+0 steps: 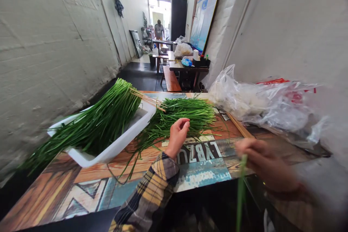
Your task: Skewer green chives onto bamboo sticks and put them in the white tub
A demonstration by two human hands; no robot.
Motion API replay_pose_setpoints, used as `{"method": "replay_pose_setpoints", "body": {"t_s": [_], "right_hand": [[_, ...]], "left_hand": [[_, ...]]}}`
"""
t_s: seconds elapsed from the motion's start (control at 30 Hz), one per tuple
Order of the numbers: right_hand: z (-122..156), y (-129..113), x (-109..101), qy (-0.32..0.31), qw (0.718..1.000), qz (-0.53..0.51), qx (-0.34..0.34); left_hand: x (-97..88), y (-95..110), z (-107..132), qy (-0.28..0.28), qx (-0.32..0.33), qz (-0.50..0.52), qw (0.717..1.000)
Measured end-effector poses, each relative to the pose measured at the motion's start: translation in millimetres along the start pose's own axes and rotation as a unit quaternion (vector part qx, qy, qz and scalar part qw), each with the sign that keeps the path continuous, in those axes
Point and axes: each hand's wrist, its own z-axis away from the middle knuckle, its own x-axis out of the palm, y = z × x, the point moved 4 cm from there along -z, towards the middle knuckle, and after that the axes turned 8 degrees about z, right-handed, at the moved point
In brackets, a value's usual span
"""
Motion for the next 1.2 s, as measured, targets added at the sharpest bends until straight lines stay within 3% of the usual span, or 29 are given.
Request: {"method": "replay_pose_setpoints", "body": {"t_s": [0.03,0.1,0.23,0.33,0.53,0.7,0.8,0.9,1.0,1.07,1.13,1.2], "right_hand": [[-5.5,2.2,16.6,-0.103,0.994,0.043,-0.017],[-20.0,8.7,40.3,-0.158,0.980,0.110,-0.059],[-51.9,29.6,66.5,-0.093,0.984,0.141,-0.055],[-66.9,44.1,71.5,-0.037,0.987,0.150,-0.033],[-77.6,65.3,73.2,0.034,0.990,0.140,-0.009],[-72.7,64.6,67.1,0.042,0.997,-0.045,0.039],[-61.9,57.5,53.5,0.032,0.982,-0.173,0.069],[-48.0,53.0,45.3,0.009,0.963,-0.254,0.093],[-36.4,50.0,53.9,-0.021,0.947,-0.297,0.120],[-31.7,46.4,68.8,-0.049,0.939,-0.312,0.133],[-30.1,42.8,86.7,-0.079,0.934,-0.318,0.139],[-32.0,42.1,103.1,-0.103,0.932,-0.319,0.136]], "left_hand": [[1.0,1.3,0.9,-0.010,-0.010,0.014,1.000],[6.0,2.7,4.5,-0.055,-0.042,0.050,0.996],[22.0,2.3,17.3,-0.210,-0.121,0.099,0.965],[27.0,1.5,23.3,-0.268,-0.150,0.109,0.946],[26.5,-2.5,22.2,-0.250,-0.169,0.085,0.950],[24.5,-5.3,21.3,-0.235,-0.182,0.086,0.951],[13.3,6.0,20.3,-0.208,-0.188,0.145,0.949],[-7.1,33.6,16.0,-0.186,-0.161,0.145,0.958],[-29.3,67.0,7.5,-0.168,-0.108,0.034,0.979],[-38.5,84.3,1.7,-0.156,-0.029,-0.099,0.982],[-39.5,89.0,-0.7,-0.144,0.051,-0.214,0.965],[-32.2,75.6,0.8,-0.158,0.064,-0.252,0.953]]}}
